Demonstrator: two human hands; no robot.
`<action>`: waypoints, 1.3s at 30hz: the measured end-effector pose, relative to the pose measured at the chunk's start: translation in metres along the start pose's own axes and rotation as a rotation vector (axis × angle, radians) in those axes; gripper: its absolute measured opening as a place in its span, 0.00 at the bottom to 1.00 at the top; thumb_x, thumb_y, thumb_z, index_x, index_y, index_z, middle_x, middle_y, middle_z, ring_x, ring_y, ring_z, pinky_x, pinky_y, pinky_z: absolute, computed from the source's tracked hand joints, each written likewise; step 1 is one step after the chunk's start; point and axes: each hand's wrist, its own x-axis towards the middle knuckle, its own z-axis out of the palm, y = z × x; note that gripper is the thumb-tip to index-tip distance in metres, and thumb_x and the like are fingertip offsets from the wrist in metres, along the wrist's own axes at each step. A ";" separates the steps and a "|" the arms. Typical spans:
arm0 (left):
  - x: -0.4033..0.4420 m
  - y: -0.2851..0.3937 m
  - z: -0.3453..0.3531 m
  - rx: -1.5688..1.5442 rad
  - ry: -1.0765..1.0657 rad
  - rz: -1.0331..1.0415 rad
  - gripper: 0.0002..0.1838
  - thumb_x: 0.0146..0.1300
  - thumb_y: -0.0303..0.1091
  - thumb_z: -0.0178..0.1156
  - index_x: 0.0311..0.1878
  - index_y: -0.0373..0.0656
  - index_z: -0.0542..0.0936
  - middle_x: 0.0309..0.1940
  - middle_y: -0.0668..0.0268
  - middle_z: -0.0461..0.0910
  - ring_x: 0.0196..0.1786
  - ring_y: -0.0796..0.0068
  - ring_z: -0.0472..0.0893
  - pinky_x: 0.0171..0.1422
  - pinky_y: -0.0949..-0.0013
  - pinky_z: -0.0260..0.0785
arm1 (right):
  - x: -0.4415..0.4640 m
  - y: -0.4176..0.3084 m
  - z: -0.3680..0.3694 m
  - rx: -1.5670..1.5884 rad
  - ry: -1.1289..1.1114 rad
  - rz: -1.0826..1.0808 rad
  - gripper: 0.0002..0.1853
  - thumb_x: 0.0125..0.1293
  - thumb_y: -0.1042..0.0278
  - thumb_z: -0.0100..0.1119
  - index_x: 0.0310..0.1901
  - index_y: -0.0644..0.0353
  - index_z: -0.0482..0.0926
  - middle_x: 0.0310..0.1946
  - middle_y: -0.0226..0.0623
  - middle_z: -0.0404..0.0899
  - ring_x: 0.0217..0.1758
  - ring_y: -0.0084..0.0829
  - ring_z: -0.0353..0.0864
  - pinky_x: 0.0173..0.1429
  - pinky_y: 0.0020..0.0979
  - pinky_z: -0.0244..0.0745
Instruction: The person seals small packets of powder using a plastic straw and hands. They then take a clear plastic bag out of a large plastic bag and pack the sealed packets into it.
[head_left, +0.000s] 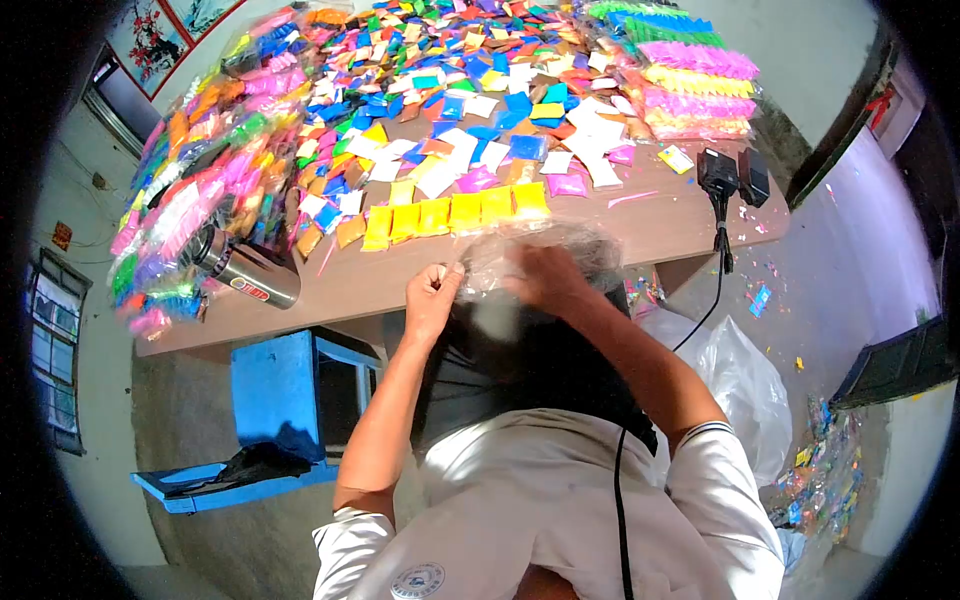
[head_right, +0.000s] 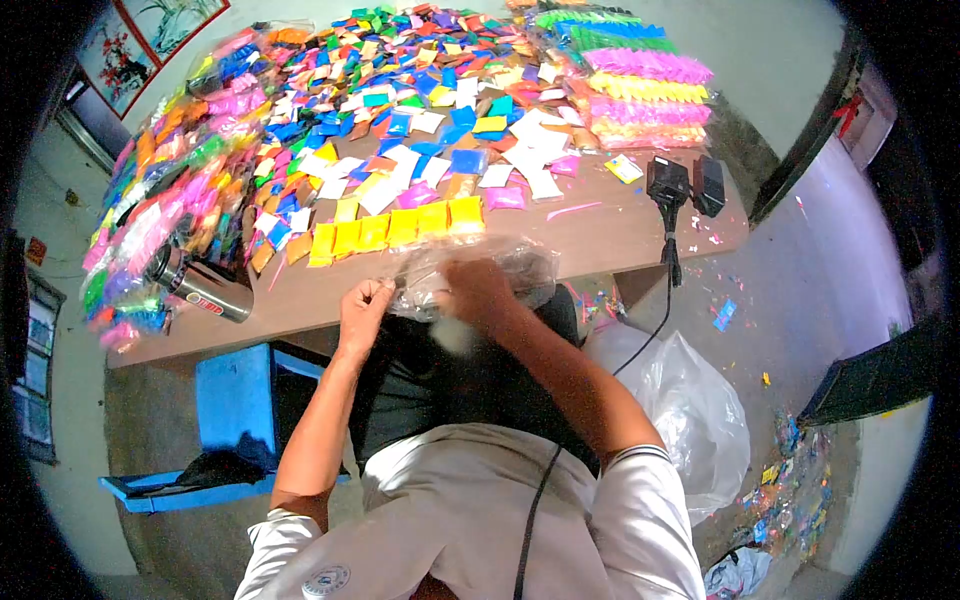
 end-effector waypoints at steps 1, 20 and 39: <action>0.000 0.000 0.001 0.000 0.001 0.000 0.19 0.65 0.32 0.57 0.18 0.43 0.66 0.18 0.79 0.62 0.24 0.88 0.58 0.26 0.76 0.51 | 0.004 -0.007 0.009 0.140 0.165 -0.180 0.10 0.51 0.66 0.56 0.30 0.63 0.78 0.30 0.49 0.77 0.36 0.48 0.77 0.42 0.48 0.72; -0.006 -0.021 -0.011 0.114 0.179 0.094 0.21 0.65 0.34 0.56 0.17 0.40 0.64 0.15 0.75 0.61 0.23 0.85 0.59 0.25 0.72 0.53 | -0.004 0.005 -0.111 0.563 0.441 0.419 0.28 0.56 0.63 0.65 0.55 0.68 0.67 0.53 0.49 0.72 0.53 0.44 0.74 0.59 0.40 0.68; -0.006 -0.013 -0.013 0.148 0.070 0.054 0.21 0.67 0.43 0.55 0.23 0.36 0.75 0.15 0.71 0.67 0.24 0.82 0.65 0.29 0.71 0.60 | 0.005 0.088 -0.091 0.574 0.544 0.448 0.06 0.60 0.69 0.62 0.35 0.63 0.80 0.24 0.25 0.74 0.28 0.18 0.70 0.34 0.23 0.65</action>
